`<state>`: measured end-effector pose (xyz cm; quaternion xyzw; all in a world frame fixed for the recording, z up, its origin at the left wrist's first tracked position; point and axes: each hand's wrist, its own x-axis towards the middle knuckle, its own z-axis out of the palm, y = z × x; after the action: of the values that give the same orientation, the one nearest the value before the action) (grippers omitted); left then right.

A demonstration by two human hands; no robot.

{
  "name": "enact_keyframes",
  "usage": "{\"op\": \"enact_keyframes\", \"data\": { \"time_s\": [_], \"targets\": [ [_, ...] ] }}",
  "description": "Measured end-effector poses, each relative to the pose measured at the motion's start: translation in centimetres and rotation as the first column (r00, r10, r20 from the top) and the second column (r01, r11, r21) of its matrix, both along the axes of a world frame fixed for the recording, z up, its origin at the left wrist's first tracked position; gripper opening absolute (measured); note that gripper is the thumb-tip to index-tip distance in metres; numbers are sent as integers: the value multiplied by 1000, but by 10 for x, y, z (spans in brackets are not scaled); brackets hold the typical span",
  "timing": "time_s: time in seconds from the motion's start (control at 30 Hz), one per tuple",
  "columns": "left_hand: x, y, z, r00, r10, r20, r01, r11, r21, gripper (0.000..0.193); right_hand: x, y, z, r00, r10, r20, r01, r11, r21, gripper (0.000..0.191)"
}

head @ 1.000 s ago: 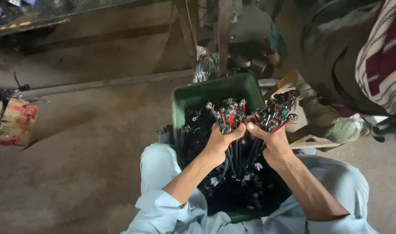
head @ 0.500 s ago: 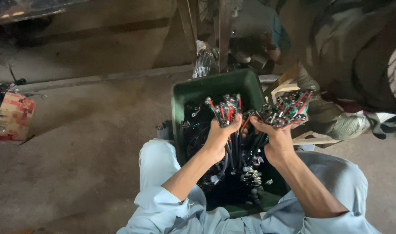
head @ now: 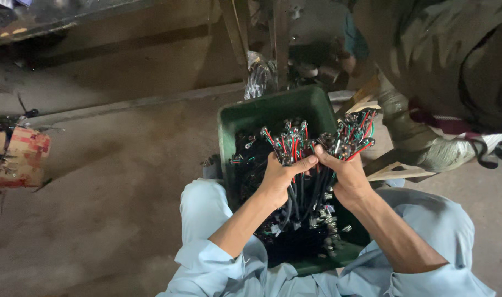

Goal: The person sits on the floor with a green tub of wire harnesses on their lap. They gather handfuls of cables, align the connectors, and bunch the harnesses together into bundles, occasionally reaching into the tub to pull out more cables.

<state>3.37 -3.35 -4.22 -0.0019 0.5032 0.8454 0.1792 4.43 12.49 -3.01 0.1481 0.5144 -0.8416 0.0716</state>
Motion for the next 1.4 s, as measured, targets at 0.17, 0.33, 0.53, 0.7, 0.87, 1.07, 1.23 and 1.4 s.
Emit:
{"op": "enact_keyframes", "data": {
  "time_s": [0.17, 0.33, 0.53, 0.7, 0.87, 1.07, 1.23, 1.4],
  "targets": [
    [-2, -4, -9, 998, 55, 13, -55, 998, 3, 21, 2, 3, -5, 988, 91, -121, -85, 995, 59, 21],
    [-3, -4, -19, 995, 53, 82, -61, 994, 93, 24, 5, 0, 3, 995, 52, -88, -48, 998, 47, 22],
    [-12, -12, -29, 945, -126, 301, -10, 911, 413, 22, 2, 2, 11, 994, 70, -78, -78, 993, -94, 14],
    [-13, -13, -32, 956, -78, 281, -33, 928, 371, 27, 1, 9, -6, 984, 41, -174, -27, 997, 78, 15],
    [-11, -8, -25, 986, 45, 163, -84, 967, 242, 26, 0, 12, -20, 987, 55, -153, -33, 990, 141, 23],
    [-13, -4, -26, 984, 114, 139, -137, 977, 165, 25, -1, 8, -15, 996, -15, -83, 21, 997, 80, 36],
    [-11, -6, -36, 974, 101, 201, -130, 981, 141, 21, 6, 2, -11, 987, 4, -159, 5, 998, 59, 39],
    [-7, -6, -36, 977, 60, 206, -88, 988, 128, 21, 7, -3, -16, 991, -45, -125, 46, 999, 0, 38]
  ]
}}
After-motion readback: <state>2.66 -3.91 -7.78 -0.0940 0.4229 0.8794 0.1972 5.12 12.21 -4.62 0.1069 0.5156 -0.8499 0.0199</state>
